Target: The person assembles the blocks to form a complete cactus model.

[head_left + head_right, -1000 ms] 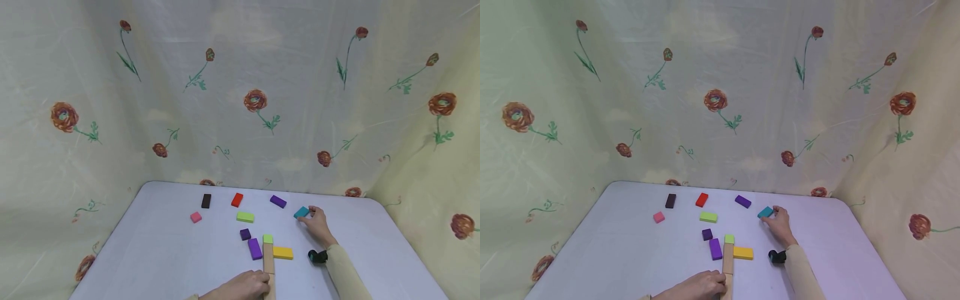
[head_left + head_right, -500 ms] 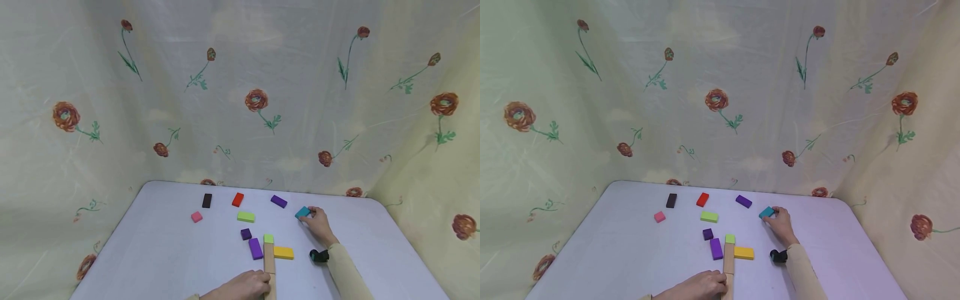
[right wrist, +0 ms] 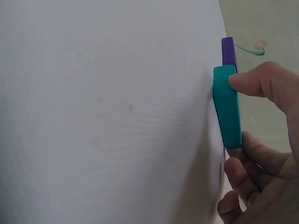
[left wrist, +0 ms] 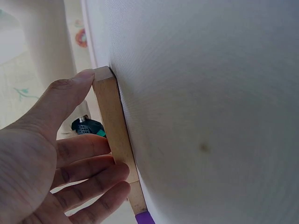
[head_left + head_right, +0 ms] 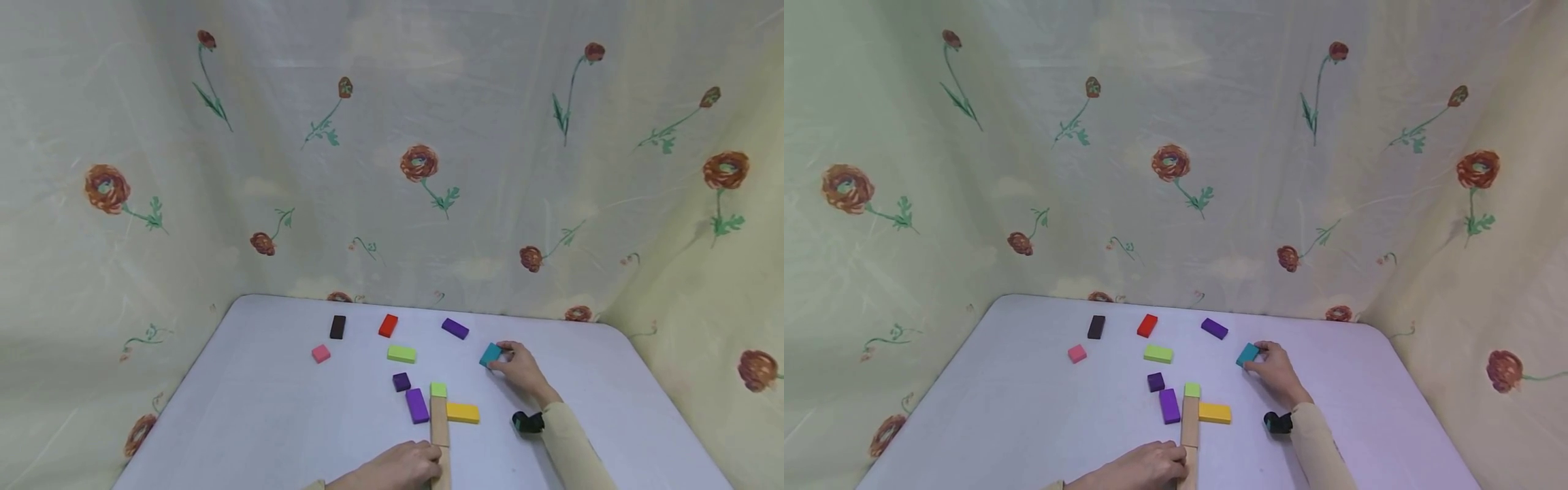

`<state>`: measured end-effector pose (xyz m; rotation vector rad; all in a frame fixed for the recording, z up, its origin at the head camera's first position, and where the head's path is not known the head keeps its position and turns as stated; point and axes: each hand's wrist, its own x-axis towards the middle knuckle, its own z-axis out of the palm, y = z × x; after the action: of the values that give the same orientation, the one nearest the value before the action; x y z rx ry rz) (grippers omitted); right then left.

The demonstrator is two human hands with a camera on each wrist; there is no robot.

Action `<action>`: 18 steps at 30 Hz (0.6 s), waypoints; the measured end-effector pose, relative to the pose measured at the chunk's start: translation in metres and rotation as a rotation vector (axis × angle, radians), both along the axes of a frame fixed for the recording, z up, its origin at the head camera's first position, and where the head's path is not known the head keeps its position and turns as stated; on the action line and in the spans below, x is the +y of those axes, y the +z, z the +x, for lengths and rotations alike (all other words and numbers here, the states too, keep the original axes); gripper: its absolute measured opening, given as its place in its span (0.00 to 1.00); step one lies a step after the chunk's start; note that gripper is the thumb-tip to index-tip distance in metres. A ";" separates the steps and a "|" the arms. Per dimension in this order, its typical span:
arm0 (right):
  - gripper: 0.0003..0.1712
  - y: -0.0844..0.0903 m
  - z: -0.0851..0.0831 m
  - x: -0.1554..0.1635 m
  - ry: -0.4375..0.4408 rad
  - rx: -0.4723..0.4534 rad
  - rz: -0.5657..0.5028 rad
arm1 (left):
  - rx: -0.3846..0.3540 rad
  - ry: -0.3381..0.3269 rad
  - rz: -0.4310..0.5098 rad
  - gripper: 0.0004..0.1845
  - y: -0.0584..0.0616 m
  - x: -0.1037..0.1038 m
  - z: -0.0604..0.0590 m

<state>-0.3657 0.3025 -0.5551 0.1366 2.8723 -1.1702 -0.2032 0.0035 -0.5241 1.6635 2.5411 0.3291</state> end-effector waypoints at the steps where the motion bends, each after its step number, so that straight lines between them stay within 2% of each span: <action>1: 0.37 0.001 0.001 -0.001 0.010 -0.002 -0.006 | -0.006 0.002 -0.001 0.11 0.000 0.000 0.000; 8: 0.36 0.008 0.012 -0.008 0.083 -0.039 -0.018 | -0.054 0.019 -0.009 0.14 0.002 -0.001 0.001; 18: 0.37 0.004 0.019 -0.010 0.168 -0.052 -0.029 | -0.082 0.027 -0.022 0.18 0.003 -0.001 0.003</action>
<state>-0.3471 0.2927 -0.5512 -0.0720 2.7577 -1.1582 -0.2007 0.0023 -0.5212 1.5751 2.5009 0.3621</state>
